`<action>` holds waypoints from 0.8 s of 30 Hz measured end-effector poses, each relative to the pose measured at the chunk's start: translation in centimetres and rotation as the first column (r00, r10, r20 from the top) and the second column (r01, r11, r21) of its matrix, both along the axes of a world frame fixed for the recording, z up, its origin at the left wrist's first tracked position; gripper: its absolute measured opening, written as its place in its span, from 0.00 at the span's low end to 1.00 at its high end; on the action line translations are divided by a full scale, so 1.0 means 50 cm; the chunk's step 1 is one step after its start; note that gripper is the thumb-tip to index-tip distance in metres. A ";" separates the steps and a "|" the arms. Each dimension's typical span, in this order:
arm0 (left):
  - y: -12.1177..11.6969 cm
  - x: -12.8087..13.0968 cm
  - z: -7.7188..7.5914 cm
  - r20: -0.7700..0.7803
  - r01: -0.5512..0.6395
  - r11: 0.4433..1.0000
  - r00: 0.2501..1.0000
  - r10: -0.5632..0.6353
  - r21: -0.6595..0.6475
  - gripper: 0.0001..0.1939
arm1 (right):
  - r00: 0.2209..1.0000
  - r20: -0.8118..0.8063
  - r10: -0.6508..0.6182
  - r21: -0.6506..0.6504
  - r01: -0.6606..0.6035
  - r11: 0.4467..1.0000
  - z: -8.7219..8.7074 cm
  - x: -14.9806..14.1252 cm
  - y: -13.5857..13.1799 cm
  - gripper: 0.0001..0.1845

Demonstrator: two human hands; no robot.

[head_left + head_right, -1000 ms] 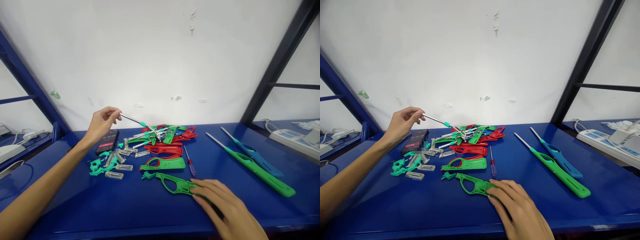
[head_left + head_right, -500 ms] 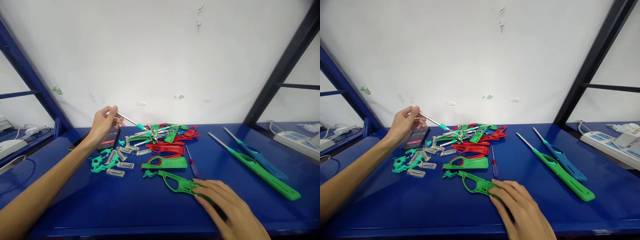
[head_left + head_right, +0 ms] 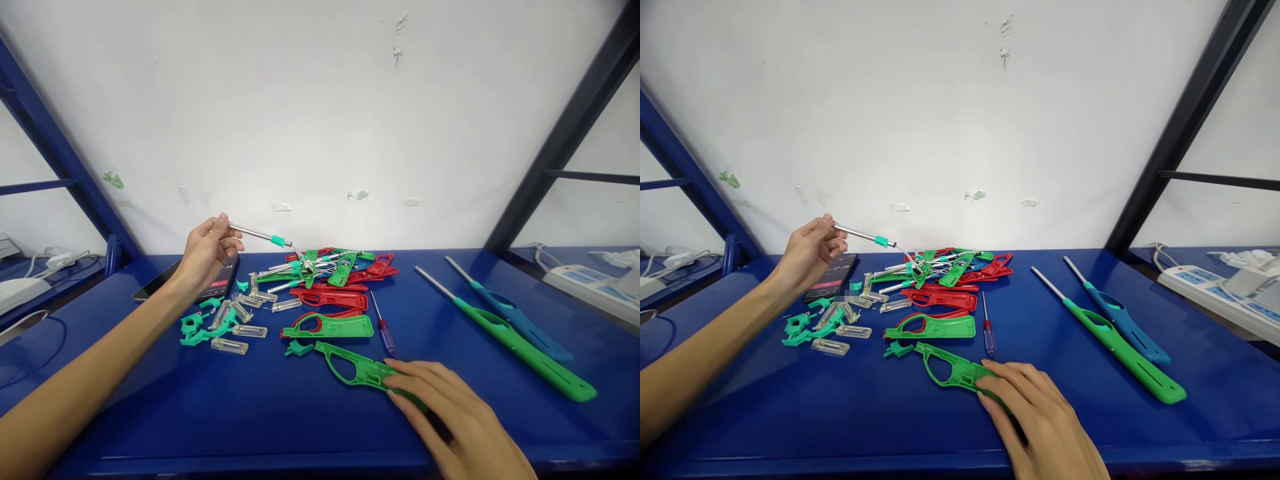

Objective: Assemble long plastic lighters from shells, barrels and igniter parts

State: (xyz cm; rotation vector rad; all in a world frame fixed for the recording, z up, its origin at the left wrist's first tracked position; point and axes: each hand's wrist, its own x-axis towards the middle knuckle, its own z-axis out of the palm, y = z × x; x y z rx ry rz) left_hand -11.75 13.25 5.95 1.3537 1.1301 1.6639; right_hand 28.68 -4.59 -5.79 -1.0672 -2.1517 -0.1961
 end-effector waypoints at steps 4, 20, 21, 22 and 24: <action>-0.006 0.011 -0.005 -0.017 0.014 1.000 1.000 -0.014 -0.023 0.13 | 0.997 -0.066 -0.027 0.000 0.027 1.000 0.010 -0.004 -0.007 0.12; -0.029 0.030 -0.001 -0.034 0.033 0.998 0.999 -0.035 -0.053 0.14 | 0.967 0.253 0.013 -0.255 0.054 0.965 0.179 -0.238 0.309 0.21; -0.028 0.028 -0.003 -0.039 0.028 0.998 0.999 -0.030 -0.057 0.14 | 0.967 0.254 0.012 -0.264 0.057 0.963 0.170 -0.243 0.320 0.20; -0.027 0.026 -0.004 -0.043 0.023 0.998 0.999 -0.026 -0.060 0.15 | 0.968 0.250 0.012 -0.271 0.058 0.961 0.162 -0.245 0.326 0.19; -0.026 0.025 -0.007 -0.049 0.015 0.998 0.999 -0.018 -0.067 0.15 | 0.973 0.231 0.019 -0.284 0.049 0.957 0.149 -0.242 0.332 0.19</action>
